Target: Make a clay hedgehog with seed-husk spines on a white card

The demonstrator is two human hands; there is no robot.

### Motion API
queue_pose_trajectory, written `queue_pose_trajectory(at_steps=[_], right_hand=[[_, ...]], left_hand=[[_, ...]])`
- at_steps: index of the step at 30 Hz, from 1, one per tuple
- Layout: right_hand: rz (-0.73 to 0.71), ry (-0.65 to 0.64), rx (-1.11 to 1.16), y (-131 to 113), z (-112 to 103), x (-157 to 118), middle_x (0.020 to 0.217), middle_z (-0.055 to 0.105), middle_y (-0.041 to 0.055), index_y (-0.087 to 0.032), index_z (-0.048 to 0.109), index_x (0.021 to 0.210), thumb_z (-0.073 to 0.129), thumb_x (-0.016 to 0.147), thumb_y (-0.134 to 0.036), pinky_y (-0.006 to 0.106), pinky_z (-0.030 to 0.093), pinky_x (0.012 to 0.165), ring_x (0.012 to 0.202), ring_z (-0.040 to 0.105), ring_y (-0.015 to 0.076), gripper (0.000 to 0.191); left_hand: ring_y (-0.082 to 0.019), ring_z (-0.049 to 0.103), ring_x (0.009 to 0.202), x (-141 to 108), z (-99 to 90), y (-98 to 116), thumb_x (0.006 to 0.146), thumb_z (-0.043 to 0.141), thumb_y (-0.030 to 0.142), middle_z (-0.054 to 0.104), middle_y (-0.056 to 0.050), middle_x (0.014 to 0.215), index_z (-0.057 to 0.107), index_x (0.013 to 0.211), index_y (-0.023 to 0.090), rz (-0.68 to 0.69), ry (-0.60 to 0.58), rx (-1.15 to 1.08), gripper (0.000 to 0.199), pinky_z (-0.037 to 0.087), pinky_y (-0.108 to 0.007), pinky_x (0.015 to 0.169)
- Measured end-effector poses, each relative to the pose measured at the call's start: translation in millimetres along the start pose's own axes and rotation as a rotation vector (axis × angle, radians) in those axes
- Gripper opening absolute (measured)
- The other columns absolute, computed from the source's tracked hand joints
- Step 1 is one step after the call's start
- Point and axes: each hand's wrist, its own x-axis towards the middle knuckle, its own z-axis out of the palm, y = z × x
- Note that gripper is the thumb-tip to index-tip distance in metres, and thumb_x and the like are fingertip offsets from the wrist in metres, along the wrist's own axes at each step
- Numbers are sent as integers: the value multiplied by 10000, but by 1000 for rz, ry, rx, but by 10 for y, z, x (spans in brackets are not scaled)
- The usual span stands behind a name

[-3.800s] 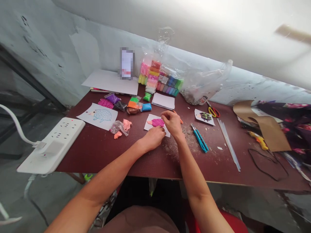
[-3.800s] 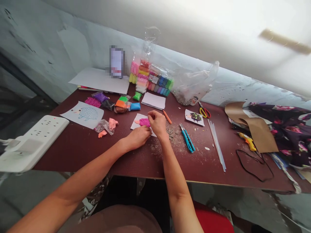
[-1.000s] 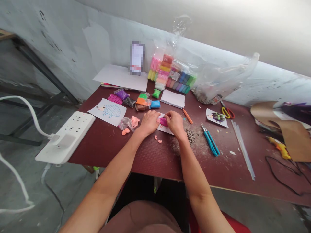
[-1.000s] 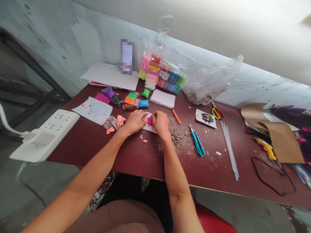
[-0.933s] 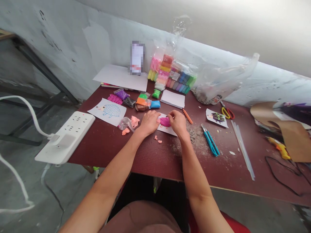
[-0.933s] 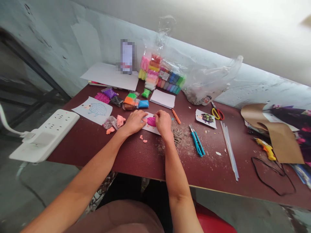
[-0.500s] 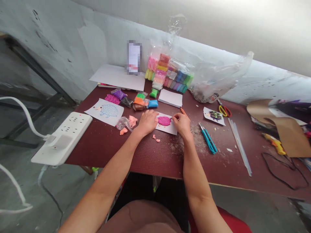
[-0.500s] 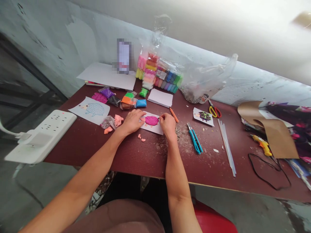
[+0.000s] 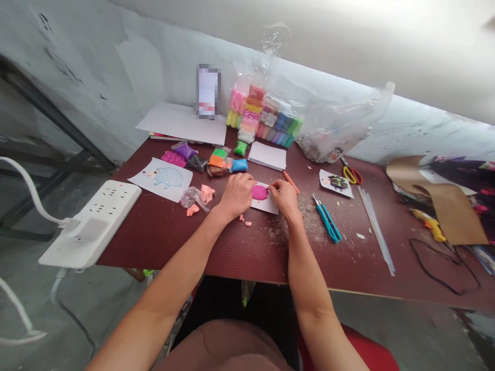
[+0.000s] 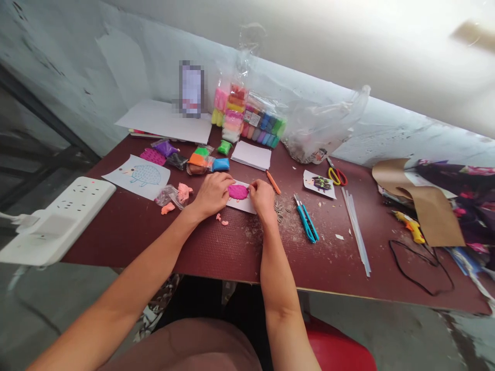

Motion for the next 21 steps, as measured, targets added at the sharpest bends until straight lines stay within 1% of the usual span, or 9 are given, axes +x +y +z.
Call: queue_pose_trajectory(at_steps=[1,3,4,7,11,15,21], right_hand=[[-1,-1,3,-2,-2,-2,1000,814,88,-188,795,933,605,921,-188,310,513,844,958,737,239,191],[-3,-2,9,-1,-8,-4,997,813,92,-182,793,936,607,924,-188,315,514,852,955,737,240,187],[-5,1,15,2,-14,-4,996,812,93,-180,791,936,606,924,-187,318,514,856,948,736,239,186],[-8,29,53,26,-39,0,992,810,92,-179,784,925,595,926,-177,321,512,881,950,731,232,189],[-15,36,90,67,-59,11,952,806,89,-185,778,885,599,915,-164,318,505,922,1015,723,235,182],[-32,21,74,79,-32,13,953,807,89,-188,787,885,609,907,-171,334,507,946,1000,730,241,180],[-30,-13,21,41,-7,17,1005,812,108,-176,806,960,591,927,-196,332,523,877,959,737,250,219]], left_hand=[[-270,610,1191,7,17,41,978,490,111,707,-120,1273,742,1187,159,56,9,-2,330,476,-417,1011],[-259,624,1167,22,68,116,1030,474,173,716,-123,1257,744,1140,150,144,-11,6,292,480,-410,1012],[-259,629,1167,28,97,145,1056,460,207,720,-124,1256,739,1145,147,174,-25,14,300,483,-412,1012],[-255,630,1207,40,174,178,1086,427,222,730,-120,1253,718,1203,139,227,-70,39,325,481,-410,1030],[-255,639,1197,48,215,149,1105,397,241,734,-114,1263,700,1245,137,233,-94,80,350,476,-409,1019],[-261,629,1203,64,236,132,1108,388,240,726,-116,1287,700,1234,133,221,-101,125,353,462,-414,1007],[-258,613,1197,83,273,122,1084,435,221,726,-102,1301,699,1245,160,213,-113,145,315,440,-414,1001]])
